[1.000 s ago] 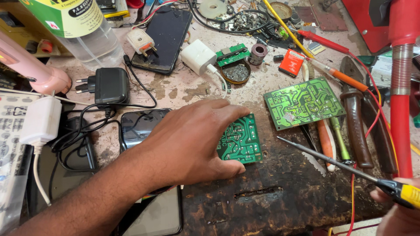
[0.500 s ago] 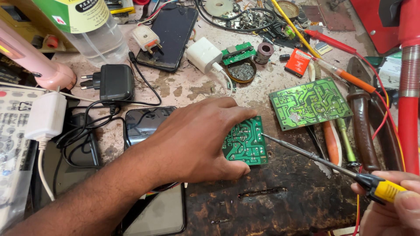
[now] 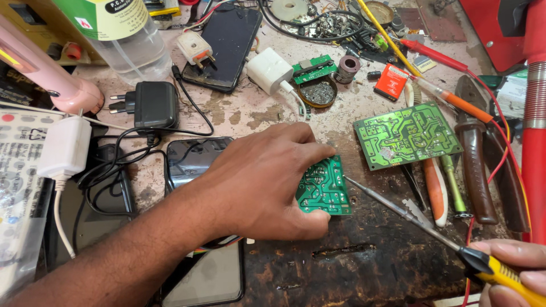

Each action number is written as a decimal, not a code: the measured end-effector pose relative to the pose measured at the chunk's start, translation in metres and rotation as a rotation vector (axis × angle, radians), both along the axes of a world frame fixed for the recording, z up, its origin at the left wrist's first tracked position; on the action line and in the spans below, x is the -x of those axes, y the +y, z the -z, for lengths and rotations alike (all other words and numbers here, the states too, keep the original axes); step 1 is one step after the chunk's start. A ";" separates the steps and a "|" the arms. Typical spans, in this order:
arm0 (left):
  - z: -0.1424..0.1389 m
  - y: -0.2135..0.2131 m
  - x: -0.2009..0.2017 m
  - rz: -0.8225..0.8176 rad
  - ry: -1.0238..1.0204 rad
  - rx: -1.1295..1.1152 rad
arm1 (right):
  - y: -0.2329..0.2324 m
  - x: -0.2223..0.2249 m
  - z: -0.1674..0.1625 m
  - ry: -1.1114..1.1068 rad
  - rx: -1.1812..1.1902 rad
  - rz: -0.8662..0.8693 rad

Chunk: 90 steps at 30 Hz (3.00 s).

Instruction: The person holds a green circuit board on a cluttered workbench and solders its joints with a soldering iron, repositioning the board repeatedly. They then use tweezers to work on components, handle a second populated board with a ribbon cable, and finally hold and turn over another board while touching its parts.

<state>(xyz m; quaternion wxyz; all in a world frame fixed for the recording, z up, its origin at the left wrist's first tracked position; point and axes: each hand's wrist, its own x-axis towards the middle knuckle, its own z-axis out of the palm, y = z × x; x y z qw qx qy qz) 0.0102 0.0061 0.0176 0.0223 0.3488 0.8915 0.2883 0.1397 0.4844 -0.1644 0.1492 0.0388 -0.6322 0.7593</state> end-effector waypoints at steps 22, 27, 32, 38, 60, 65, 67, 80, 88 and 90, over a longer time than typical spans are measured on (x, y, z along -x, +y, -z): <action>0.004 -0.001 0.003 0.040 0.022 0.000 | 0.086 0.016 -0.016 -0.398 -0.339 -0.614; 0.005 0.000 0.004 0.034 0.008 0.017 | 0.120 0.012 0.017 -0.711 0.150 -0.619; 0.003 0.000 0.003 0.036 0.003 0.013 | 0.136 0.001 0.032 -0.639 -0.038 -0.360; 0.001 -0.001 0.003 0.029 -0.005 0.012 | 0.092 0.006 0.010 -0.147 -0.174 -0.557; -0.005 0.000 -0.002 0.022 0.079 0.020 | 0.102 0.043 -0.007 -1.149 -0.102 -0.319; -0.004 0.000 -0.003 0.045 0.134 -0.008 | 0.088 0.018 -0.001 -0.576 -0.230 -0.304; -0.004 0.001 -0.003 0.048 0.142 -0.006 | 0.059 0.013 0.018 -0.183 -0.078 -0.091; -0.004 0.004 -0.004 0.031 0.140 0.019 | -0.020 0.005 0.020 0.126 0.001 0.196; -0.003 0.004 -0.003 0.035 0.126 0.024 | -0.029 0.008 0.020 0.170 0.004 0.235; -0.003 0.005 -0.003 0.039 0.125 0.020 | -0.031 0.009 0.020 0.174 0.006 0.242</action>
